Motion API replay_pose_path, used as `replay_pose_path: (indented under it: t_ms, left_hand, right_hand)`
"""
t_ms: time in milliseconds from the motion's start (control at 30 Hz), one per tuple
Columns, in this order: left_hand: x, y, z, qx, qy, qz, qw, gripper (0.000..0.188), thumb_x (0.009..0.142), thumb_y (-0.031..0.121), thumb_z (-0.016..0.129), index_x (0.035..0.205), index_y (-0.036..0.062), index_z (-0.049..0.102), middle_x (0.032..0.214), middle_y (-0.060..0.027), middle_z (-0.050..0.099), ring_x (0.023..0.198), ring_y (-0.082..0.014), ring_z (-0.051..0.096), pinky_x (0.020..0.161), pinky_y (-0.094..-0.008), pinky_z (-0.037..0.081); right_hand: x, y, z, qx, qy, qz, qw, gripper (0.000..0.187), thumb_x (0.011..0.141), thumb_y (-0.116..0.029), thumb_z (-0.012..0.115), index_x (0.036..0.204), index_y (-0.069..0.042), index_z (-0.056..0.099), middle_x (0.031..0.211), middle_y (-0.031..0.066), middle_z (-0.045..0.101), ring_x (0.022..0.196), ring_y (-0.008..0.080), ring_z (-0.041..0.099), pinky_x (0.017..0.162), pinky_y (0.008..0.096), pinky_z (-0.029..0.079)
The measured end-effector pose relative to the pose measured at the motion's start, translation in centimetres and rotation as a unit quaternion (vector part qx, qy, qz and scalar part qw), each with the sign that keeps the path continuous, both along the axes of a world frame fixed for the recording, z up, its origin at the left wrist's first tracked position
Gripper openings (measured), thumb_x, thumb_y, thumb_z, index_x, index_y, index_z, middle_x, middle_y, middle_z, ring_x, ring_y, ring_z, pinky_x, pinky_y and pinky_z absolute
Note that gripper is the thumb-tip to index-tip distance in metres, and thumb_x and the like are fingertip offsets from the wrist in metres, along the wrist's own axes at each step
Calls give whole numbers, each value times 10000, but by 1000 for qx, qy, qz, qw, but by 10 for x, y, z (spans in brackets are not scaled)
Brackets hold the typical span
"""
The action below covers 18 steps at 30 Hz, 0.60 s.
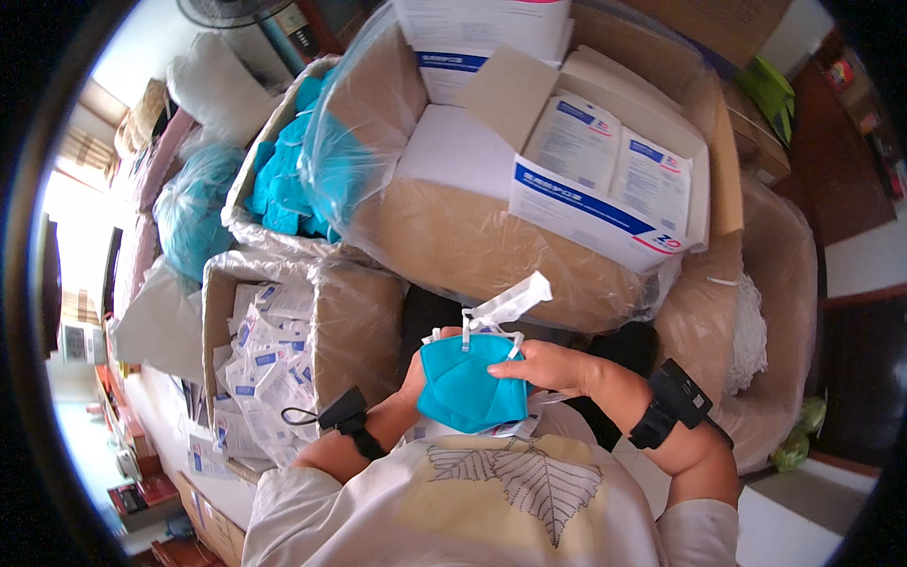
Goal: Unpacking individual medical masks from plastic pouches and inspecting them.
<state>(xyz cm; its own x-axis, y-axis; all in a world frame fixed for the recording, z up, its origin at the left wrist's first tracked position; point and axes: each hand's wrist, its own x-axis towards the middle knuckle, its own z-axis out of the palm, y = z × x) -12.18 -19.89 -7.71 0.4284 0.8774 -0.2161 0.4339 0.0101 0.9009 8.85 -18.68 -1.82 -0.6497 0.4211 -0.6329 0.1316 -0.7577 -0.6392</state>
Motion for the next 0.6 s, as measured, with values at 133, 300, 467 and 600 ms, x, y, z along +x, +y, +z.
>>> replay_pose_path:
  t_ms: [133,300,467,600]
  left_hand:
    - [-1,-6,-8,-58,-136,26,989,309,784,275,563,1049,116,558,1041,-50,575,900,-215,594,747,-309,480]
    - [0,-16,-29,-145,-236,70,958,417,807,254,565,1166,101,418,1055,-66,560,937,-196,576,764,-303,480]
    - [-2,-13,-7,-275,-360,77,888,432,839,173,557,1206,103,340,1131,-94,483,1055,-212,497,822,-362,483]
    - [-7,0,-2,-221,-250,66,941,355,857,159,519,1173,82,378,1098,-114,514,1014,-199,527,795,-330,480]
  right_hand:
    - [-4,2,-3,-65,-12,5,998,496,855,-294,558,1236,-8,420,1099,90,557,981,169,554,822,317,472]
    - [-8,1,-2,-68,-24,64,995,507,853,-337,555,1238,-33,426,1119,80,547,969,168,555,817,311,471]
    - [-15,10,16,-58,-50,144,987,529,858,-370,543,1228,-8,432,1137,89,538,967,168,552,842,290,448]
    - [-10,1,-11,-17,32,75,997,487,875,-315,530,1232,0,428,1156,92,530,1000,164,533,884,289,419]
